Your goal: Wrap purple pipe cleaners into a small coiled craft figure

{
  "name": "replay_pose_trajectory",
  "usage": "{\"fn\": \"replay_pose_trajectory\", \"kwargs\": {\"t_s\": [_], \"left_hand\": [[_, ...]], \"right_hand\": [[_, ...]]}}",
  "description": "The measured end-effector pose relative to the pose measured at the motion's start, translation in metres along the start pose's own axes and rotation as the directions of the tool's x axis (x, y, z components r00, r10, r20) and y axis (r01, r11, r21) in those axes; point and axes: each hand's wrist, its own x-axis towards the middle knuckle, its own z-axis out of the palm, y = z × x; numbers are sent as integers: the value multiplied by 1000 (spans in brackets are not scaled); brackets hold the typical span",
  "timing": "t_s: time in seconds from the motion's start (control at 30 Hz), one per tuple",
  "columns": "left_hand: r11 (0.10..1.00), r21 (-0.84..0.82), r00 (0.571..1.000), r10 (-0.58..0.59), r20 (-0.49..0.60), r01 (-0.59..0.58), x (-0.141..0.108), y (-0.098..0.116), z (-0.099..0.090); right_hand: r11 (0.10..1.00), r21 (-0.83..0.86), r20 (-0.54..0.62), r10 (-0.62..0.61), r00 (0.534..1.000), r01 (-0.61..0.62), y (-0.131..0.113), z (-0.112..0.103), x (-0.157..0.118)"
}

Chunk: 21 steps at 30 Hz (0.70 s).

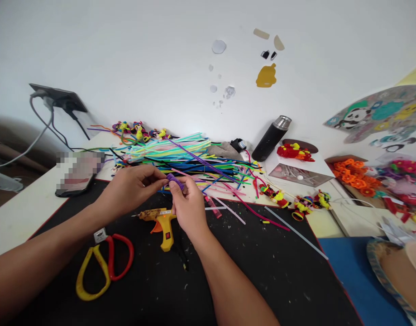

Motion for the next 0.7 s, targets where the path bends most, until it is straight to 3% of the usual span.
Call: {"fn": "replay_pose_trajectory", "kwargs": {"t_s": [0.53,0.7], "left_hand": [[996,82,1000,-17,7,16,-1,-2,3],[999,21,999,-45,21,44,-1,-2,2]], "right_hand": [[998,-54,-13,10,1000,-11,7,0,1],[997,-79,-12,7,1000,-7,8,1,1]]}}
